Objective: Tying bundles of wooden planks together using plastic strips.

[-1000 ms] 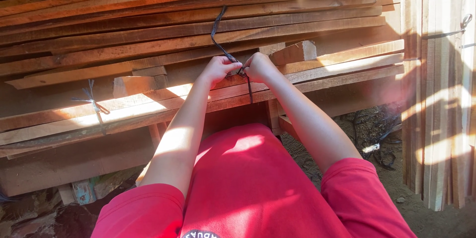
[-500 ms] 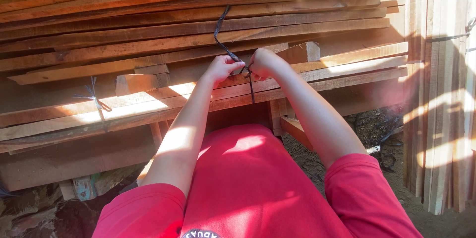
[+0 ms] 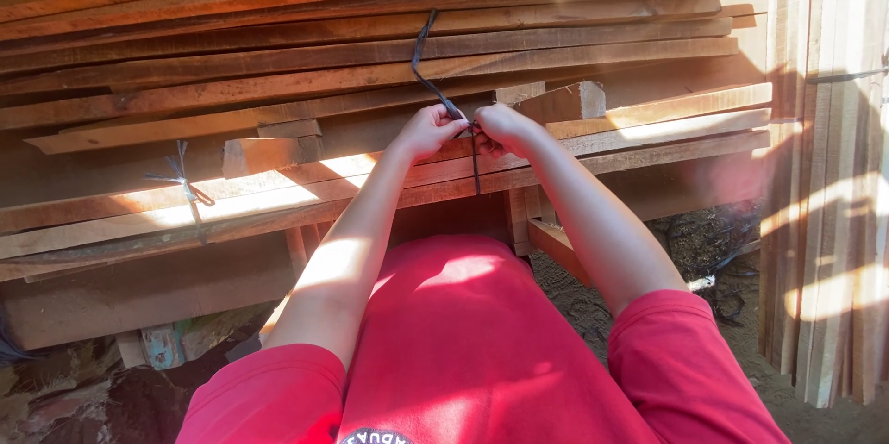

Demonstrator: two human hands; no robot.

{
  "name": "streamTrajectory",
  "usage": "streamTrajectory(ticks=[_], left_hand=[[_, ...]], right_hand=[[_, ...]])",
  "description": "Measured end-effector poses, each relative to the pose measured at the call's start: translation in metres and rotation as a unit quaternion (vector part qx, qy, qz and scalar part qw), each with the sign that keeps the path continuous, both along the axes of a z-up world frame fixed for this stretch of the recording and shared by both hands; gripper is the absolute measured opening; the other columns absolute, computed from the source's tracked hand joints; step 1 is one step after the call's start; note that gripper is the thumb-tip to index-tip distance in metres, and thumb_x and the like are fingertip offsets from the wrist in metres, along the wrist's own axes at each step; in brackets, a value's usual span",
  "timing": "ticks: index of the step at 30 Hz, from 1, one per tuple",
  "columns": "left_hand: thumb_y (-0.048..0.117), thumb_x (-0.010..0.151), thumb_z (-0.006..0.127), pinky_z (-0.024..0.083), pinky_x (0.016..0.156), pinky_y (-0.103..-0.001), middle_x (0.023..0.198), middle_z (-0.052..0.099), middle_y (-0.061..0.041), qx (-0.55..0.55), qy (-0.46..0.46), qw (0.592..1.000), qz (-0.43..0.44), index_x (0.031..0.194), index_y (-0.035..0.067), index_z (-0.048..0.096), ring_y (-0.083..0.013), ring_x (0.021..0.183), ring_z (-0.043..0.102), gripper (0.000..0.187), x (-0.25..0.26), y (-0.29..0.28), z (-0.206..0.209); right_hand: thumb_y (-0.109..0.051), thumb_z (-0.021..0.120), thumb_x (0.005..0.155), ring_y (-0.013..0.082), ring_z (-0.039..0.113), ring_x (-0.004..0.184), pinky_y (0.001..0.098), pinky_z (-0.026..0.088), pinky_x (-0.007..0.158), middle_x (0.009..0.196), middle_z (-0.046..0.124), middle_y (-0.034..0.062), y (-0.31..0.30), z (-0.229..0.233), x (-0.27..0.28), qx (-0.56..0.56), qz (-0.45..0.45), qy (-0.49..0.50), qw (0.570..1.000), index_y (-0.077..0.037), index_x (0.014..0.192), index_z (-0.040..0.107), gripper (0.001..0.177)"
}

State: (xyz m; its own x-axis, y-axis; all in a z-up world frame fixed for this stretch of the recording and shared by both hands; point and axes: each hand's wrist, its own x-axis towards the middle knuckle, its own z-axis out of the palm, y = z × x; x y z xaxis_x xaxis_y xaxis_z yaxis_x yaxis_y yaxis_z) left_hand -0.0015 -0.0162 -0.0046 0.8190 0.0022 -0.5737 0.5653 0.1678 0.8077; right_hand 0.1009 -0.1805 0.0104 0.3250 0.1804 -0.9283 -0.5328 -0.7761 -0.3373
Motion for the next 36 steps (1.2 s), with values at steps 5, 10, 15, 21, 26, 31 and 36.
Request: streamTrajectory(ticks=[5,10,15,21,26,31,36], left_hand=[[0.028,0.084,0.086,0.049,0.096,-0.023,0.098,0.081,0.003,0.035,-0.017,0.996,-0.075,0.11,0.025,0.08,-0.0101,0.104,0.072,0.027,0.003,-0.004,-0.006],[0.042,0.077,0.089,0.051,0.092,-0.024,0.102,0.079,0.011,0.127,0.007,0.989,-0.078,0.101,0.037,0.082,-0.012,0.106,0.072,0.026,0.004,-0.006,-0.01],[0.044,0.077,0.088,0.051,0.078,-0.021,0.073,0.075,0.006,0.145,0.033,0.988,-0.052,0.095,0.036,0.083,-0.0097,0.08,0.07,0.021,0.002,-0.004,0.013],[0.047,0.075,0.089,0.051,0.079,-0.022,0.08,0.078,0.006,0.151,0.032,0.987,-0.053,0.094,0.037,0.083,-0.0137,0.086,0.073,0.022,0.002,-0.007,0.004],[0.044,0.077,0.088,0.053,0.082,-0.03,0.088,0.079,-0.002,0.154,0.025,0.987,-0.045,0.096,0.032,0.084,-0.0222,0.091,0.074,0.022,-0.001,-0.002,-0.007],[0.044,0.078,0.087,0.053,0.085,-0.028,0.091,0.08,0.002,0.156,0.023,0.987,-0.044,0.096,0.033,0.084,-0.0181,0.094,0.074,0.022,-0.002,0.0,0.014],[0.049,0.083,0.082,0.054,0.086,-0.032,0.099,0.08,-0.002,0.15,0.014,0.987,-0.063,0.1,0.03,0.083,-0.0231,0.102,0.073,0.026,0.002,-0.003,0.007]], right_hand=[[-0.03,0.044,0.09,0.0196,0.067,0.052,0.0345,0.057,0.048,0.065,0.05,-0.0004,0.003,0.052,0.009,0.01,-0.034,0.045,0.998,-0.014,0.087,0.056,0.02],[-0.029,0.046,0.091,0.0213,0.069,0.054,0.037,0.059,0.05,0.064,0.051,0.0006,0.001,0.043,0.011,0.023,-0.016,0.034,0.999,-0.012,0.087,0.057,0.021],[-0.034,0.049,0.09,0.0218,0.067,0.053,0.0406,0.061,0.053,0.061,0.051,0.001,-0.012,0.054,0.02,0.018,0.118,-0.026,0.993,-0.013,0.08,0.057,0.025],[-0.032,0.061,0.09,0.0393,0.062,0.126,0.0578,0.046,0.108,0.136,0.064,0.0151,0.001,0.144,0.017,-0.022,0.327,-0.323,0.888,-0.016,0.141,0.062,0.054],[-0.02,0.058,0.094,0.0415,0.064,0.124,0.065,0.021,0.122,0.121,0.072,0.02,0.008,0.109,0.003,0.041,0.441,-0.372,0.816,-0.007,0.127,0.071,0.038],[-0.02,0.057,0.088,0.0371,0.074,0.095,0.0535,0.059,0.089,0.088,0.075,0.0126,-0.009,0.061,-0.006,-0.002,0.425,-0.338,0.84,-0.016,0.097,0.078,0.023],[-0.019,0.047,0.093,0.0428,0.071,0.098,0.0565,0.056,0.086,0.089,0.073,0.0205,-0.014,0.061,-0.012,0.065,0.318,-0.347,0.88,-0.011,0.096,0.073,0.027]])
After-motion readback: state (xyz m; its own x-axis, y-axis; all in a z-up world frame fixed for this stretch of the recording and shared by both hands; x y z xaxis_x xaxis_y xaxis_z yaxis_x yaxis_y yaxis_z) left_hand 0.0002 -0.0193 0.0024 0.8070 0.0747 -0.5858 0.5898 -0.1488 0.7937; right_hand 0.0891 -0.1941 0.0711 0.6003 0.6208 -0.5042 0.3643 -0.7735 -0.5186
